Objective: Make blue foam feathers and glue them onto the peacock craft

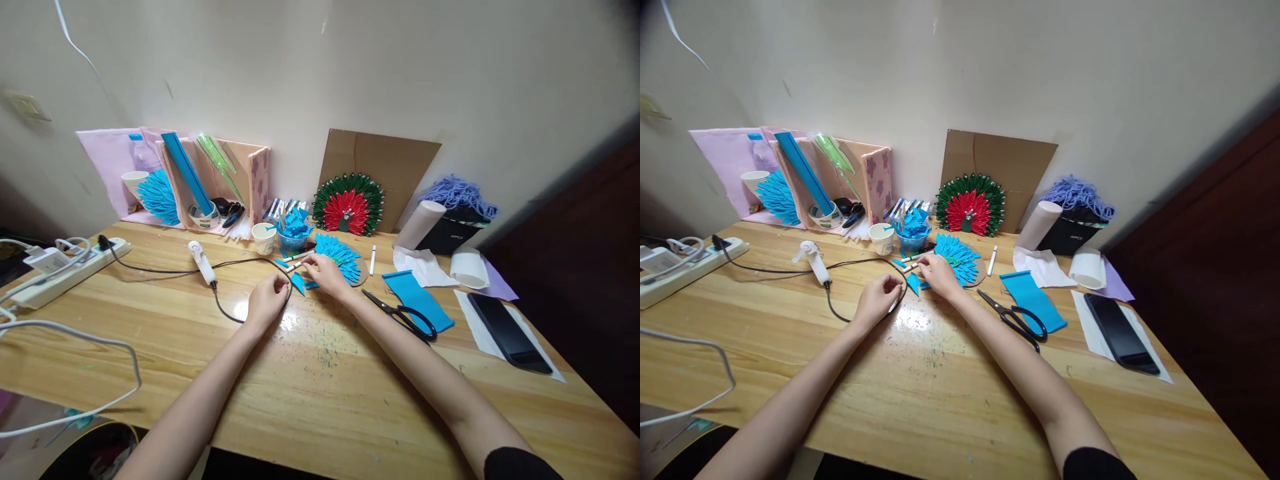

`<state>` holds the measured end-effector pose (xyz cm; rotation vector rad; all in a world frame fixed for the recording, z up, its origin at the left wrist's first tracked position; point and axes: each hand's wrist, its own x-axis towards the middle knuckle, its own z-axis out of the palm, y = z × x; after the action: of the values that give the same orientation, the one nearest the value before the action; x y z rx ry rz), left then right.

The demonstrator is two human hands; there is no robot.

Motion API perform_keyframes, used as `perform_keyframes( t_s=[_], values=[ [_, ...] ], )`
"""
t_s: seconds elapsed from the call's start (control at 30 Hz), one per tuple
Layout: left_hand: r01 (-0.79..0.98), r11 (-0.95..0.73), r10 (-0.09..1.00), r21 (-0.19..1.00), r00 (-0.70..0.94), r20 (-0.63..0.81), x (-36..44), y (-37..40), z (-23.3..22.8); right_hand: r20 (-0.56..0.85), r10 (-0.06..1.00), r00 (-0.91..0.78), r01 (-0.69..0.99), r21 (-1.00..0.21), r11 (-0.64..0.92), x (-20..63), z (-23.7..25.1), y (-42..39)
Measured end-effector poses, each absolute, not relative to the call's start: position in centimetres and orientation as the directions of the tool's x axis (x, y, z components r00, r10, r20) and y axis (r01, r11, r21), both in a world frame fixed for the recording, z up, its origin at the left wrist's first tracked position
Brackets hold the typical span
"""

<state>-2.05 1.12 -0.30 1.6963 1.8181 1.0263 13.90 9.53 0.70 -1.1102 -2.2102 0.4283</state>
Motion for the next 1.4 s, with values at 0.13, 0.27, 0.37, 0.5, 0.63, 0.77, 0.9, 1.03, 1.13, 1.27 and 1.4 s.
perform_keyframes(
  t_s=[0.13, 0.27, 0.37, 0.5, 0.63, 0.77, 0.9, 1.03, 1.13, 1.27, 1.4],
  values=[
    [0.641, -0.041, 0.978, 0.766, -0.130, 0.161, -2.0, 1.2, -0.5, 0.306, 0.814, -0.494, 0.683, -0.443, 0.581, 15.9, 1.2, 8.5],
    [0.638, -0.074, 0.980, 0.766, -0.093, 0.173, -1.7, 1.2, -0.6, 0.231, 0.789, -0.569, 0.742, -0.268, 0.614, 17.0, 0.9, 7.5],
    [0.623, -0.112, 0.981, 0.774, -0.054, 0.185, -1.3, 1.0, -0.6, 0.261, 0.763, -0.591, 0.743, -0.192, 0.641, 17.0, 0.7, 7.1],
    [0.615, -0.214, 0.966, 0.759, 0.019, 0.257, -0.8, 0.7, -0.5, 0.279, 0.743, -0.608, 0.724, -0.191, 0.663, 16.7, 1.0, 6.5],
    [0.671, -0.313, 0.938, 0.672, 0.107, 0.331, -0.5, 0.3, 0.0, 0.335, 0.680, -0.653, 0.657, -0.198, 0.728, 16.9, 1.7, 5.1],
    [0.660, -0.419, 0.907, 0.623, 0.267, 0.327, -0.2, -0.2, 0.6, 0.387, 0.675, -0.628, 0.621, -0.273, 0.735, 17.7, 2.0, 2.9],
    [0.610, -0.418, 0.906, 0.673, 0.328, 0.266, 0.6, -0.7, 0.9, 0.378, 0.783, -0.493, 0.565, -0.546, 0.619, 18.5, 1.6, 1.2],
    [0.542, -0.355, 0.928, 0.762, 0.304, 0.216, 1.5, -0.9, 0.6, 0.303, 0.884, -0.356, 0.439, -0.781, 0.445, 18.8, 0.5, 0.5],
    [0.526, -0.329, 0.940, 0.785, 0.264, 0.217, 1.9, -1.0, 0.4, 0.242, 0.925, -0.293, 0.317, -0.888, 0.333, 18.7, -0.4, 0.6],
    [0.448, -0.233, 0.971, 0.863, 0.163, 0.178, 1.9, -1.0, 0.3, 0.190, 0.947, -0.261, 0.194, -0.950, 0.244, 18.6, -1.1, 0.7],
    [0.299, -0.086, 0.987, 0.950, 0.155, 0.041, 2.1, -0.9, 0.2, 0.162, 0.952, -0.261, 0.119, -0.973, 0.198, 18.7, -1.3, 0.5]
  ],
)
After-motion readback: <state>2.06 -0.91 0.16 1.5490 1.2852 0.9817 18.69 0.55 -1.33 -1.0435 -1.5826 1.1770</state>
